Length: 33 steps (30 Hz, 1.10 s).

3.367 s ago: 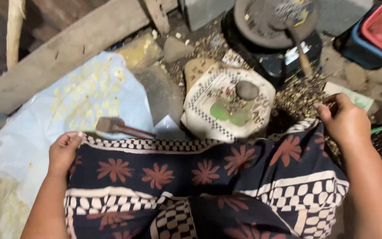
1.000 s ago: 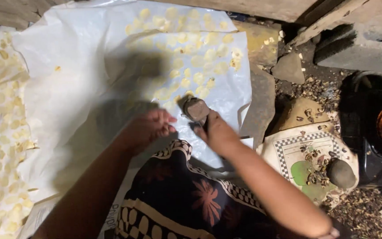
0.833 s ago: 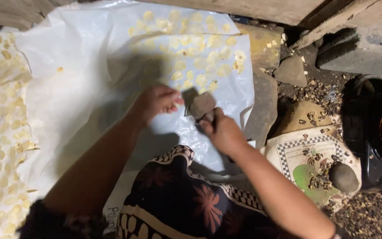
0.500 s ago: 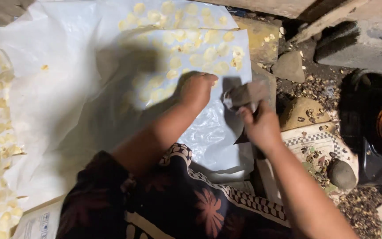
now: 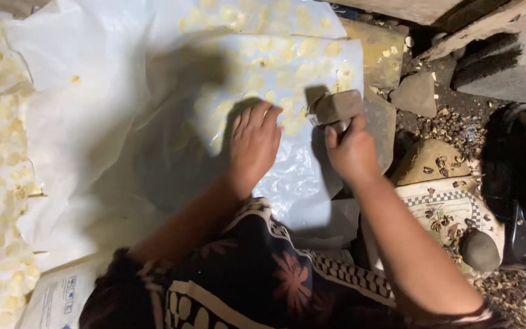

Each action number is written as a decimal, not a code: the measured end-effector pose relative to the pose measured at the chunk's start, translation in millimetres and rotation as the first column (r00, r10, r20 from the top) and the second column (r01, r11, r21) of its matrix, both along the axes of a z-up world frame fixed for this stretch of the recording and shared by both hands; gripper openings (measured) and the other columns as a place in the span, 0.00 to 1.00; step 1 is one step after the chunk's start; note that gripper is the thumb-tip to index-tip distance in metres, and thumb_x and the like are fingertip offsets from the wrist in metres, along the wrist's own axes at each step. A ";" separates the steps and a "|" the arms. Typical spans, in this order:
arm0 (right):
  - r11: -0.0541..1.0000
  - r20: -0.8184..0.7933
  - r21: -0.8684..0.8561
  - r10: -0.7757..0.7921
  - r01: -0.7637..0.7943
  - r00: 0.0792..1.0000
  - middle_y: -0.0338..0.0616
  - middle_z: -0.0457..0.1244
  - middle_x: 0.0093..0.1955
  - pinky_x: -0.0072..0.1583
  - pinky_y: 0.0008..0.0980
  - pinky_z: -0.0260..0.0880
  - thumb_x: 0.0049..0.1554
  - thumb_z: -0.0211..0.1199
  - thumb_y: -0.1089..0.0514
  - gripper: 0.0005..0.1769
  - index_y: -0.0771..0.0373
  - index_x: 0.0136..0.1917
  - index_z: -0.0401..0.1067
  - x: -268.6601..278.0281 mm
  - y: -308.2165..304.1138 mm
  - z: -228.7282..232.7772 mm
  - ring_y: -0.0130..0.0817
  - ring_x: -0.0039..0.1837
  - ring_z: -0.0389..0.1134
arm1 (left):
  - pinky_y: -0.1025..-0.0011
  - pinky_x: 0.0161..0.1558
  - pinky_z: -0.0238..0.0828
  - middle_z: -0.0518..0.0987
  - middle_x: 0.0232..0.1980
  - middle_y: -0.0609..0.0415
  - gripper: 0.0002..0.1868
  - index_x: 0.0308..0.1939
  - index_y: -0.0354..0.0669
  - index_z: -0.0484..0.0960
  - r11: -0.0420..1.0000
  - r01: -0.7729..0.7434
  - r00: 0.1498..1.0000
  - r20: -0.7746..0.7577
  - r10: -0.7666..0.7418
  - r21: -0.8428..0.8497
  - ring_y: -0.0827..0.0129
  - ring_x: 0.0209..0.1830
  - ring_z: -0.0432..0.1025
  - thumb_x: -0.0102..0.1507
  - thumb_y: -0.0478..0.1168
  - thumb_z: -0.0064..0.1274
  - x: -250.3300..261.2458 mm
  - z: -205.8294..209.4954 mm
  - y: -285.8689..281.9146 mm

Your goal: Cracking nuts with a stone and mallet, sorting kernels, and stirring nuts in a roasting pan

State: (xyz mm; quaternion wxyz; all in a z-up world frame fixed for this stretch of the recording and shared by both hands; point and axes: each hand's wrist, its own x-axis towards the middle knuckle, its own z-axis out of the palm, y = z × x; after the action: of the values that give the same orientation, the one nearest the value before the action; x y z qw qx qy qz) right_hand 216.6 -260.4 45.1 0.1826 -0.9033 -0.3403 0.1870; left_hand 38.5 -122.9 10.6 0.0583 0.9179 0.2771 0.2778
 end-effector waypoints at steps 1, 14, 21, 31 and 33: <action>1.000 -0.052 0.010 0.003 -0.002 0.999 0.71 0.66 0.45 0.46 0.64 0.72 0.64 0.60 0.46 0.27 0.75 0.60 0.63 2.0 -1.1 14.9 0.71 0.50 0.70 | 0.51 0.60 0.57 0.73 0.59 0.48 0.22 0.59 0.47 0.77 0.996 0.072 0.997 0.021 -0.072 -0.044 0.51 0.61 0.68 0.61 0.42 0.61 -17.8 -4.1 -10.1; 0.999 -0.071 -0.020 0.028 -0.030 0.997 0.75 0.66 0.51 0.51 0.62 0.72 0.65 0.58 0.42 0.31 0.77 0.61 0.63 10.2 6.5 15.0 0.71 0.58 0.69 | 0.34 0.78 0.21 0.39 0.87 0.47 0.49 0.83 0.59 0.46 0.949 0.052 0.847 -0.490 -0.207 -0.312 0.53 0.86 0.32 0.65 0.75 0.37 -56.9 0.9 -23.2; 0.986 0.028 0.136 -0.097 0.092 0.995 0.78 0.64 0.45 0.51 0.65 0.70 0.68 0.56 0.47 0.26 0.75 0.58 0.60 -13.5 4.2 3.7 0.78 0.54 0.68 | 0.35 0.78 0.25 0.40 0.86 0.45 0.49 0.83 0.57 0.46 0.966 0.079 0.857 -0.477 -0.193 -0.247 0.50 0.86 0.34 0.65 0.74 0.38 -58.2 -3.3 -25.9; 0.999 -0.115 0.008 -0.035 0.036 0.993 0.69 0.68 0.45 0.52 0.60 0.75 0.63 0.58 0.42 0.28 0.67 0.62 0.60 -83.7 -6.8 7.9 0.67 0.51 0.73 | 0.27 0.72 0.34 0.54 0.84 0.41 0.46 0.81 0.52 0.59 0.964 0.199 0.939 -0.249 -0.239 -0.174 0.45 0.83 0.47 0.64 0.66 0.48 -100.3 -34.3 -34.9; 0.996 -0.194 0.082 -0.025 0.042 0.981 0.69 0.68 0.47 0.51 0.58 0.75 0.63 0.57 0.40 0.33 0.68 0.66 0.58 -75.4 -15.3 7.7 0.66 0.52 0.73 | 0.27 0.72 0.32 0.53 0.84 0.40 0.42 0.82 0.50 0.57 0.955 0.202 0.941 -0.226 -0.250 -0.217 0.44 0.83 0.47 0.67 0.61 0.44 -96.2 -33.1 -20.1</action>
State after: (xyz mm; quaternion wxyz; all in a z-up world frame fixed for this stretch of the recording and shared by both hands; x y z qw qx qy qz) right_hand 141.3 -275.7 52.8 0.2563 -0.8778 -0.3135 0.2558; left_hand -57.6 -143.0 -22.5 0.1419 0.9616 0.1998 0.1232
